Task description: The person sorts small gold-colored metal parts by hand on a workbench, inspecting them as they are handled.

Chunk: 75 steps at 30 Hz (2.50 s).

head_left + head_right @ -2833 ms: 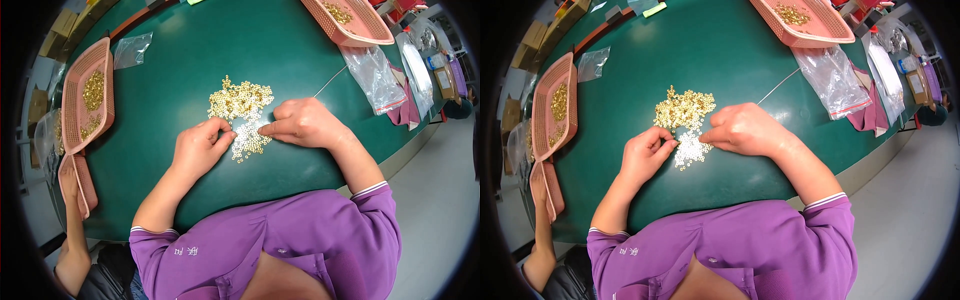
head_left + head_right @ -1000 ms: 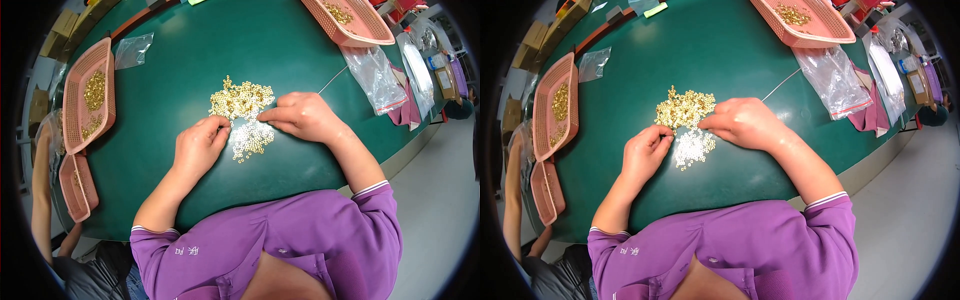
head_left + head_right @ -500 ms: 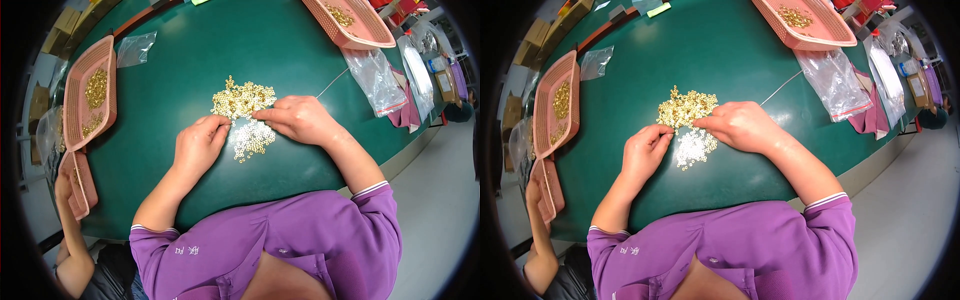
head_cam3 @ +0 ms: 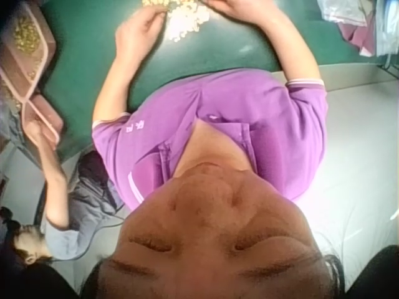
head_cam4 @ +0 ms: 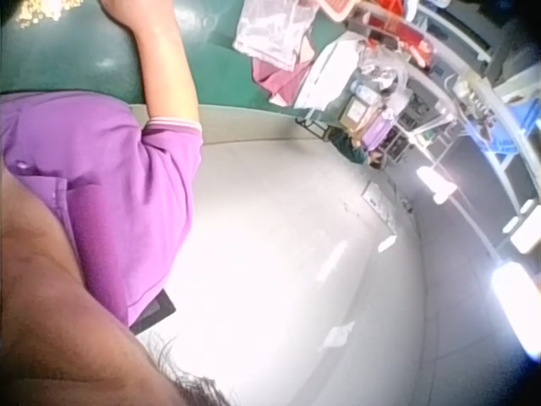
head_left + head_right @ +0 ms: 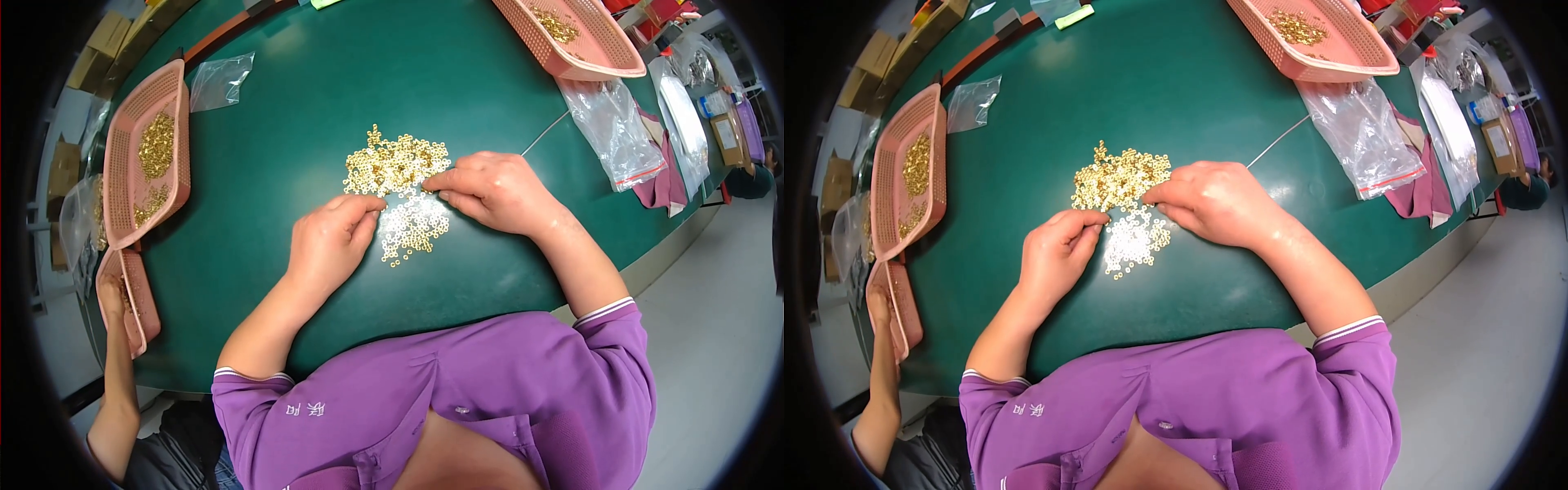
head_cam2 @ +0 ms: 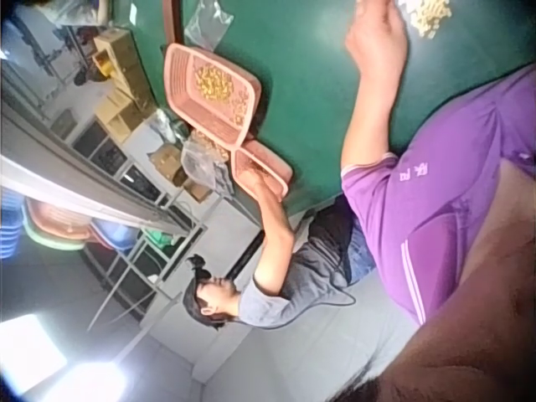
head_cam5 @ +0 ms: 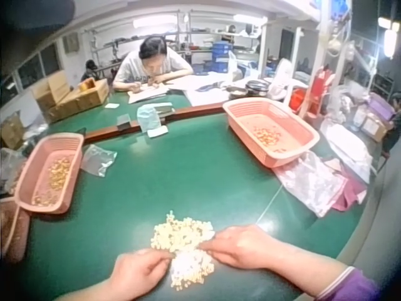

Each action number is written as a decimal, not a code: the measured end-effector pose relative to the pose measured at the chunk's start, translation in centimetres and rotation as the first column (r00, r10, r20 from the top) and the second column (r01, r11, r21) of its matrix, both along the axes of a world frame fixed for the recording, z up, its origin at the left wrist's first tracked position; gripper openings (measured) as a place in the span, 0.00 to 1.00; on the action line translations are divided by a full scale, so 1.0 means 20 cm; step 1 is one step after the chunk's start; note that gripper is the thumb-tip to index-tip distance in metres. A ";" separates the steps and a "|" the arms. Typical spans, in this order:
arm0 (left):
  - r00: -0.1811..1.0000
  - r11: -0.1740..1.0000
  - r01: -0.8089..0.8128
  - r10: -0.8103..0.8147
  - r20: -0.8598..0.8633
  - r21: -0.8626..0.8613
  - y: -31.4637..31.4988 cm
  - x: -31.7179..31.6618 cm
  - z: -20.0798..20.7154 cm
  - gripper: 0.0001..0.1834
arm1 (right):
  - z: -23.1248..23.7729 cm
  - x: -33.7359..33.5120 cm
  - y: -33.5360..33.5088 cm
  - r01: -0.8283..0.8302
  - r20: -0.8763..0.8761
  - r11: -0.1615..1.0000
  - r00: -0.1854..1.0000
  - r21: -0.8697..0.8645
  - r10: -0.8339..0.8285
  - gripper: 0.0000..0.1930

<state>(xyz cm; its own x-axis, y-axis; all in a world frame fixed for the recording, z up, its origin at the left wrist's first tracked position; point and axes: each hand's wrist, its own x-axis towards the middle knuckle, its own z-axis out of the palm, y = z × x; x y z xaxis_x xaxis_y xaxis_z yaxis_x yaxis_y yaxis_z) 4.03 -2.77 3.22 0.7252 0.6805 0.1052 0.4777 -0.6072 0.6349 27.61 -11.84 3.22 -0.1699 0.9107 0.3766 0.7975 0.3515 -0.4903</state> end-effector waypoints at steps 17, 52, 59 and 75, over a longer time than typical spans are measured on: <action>0.974 0.926 0.225 -0.210 -0.081 0.303 -0.01 0.01 -0.01 0.18 | 0.01 0.02 0.00 0.026 0.024 0.999 0.999 0.026 -0.026 0.11; 0.996 0.963 0.060 -0.075 0.048 0.262 0.00 0.03 -0.02 0.21 | 0.01 0.02 -0.01 -0.021 0.080 0.999 0.997 0.029 0.018 0.12; 0.986 0.955 0.138 -0.108 -0.126 0.264 0.01 0.01 -0.01 0.22 | 0.02 0.05 0.00 0.071 0.051 0.997 0.996 0.020 -0.072 0.12; 0.987 0.943 0.144 -0.115 -0.110 0.300 -0.01 0.00 -0.02 0.18 | 0.04 0.06 -0.01 0.141 0.108 0.985 0.986 -0.104 -0.129 0.08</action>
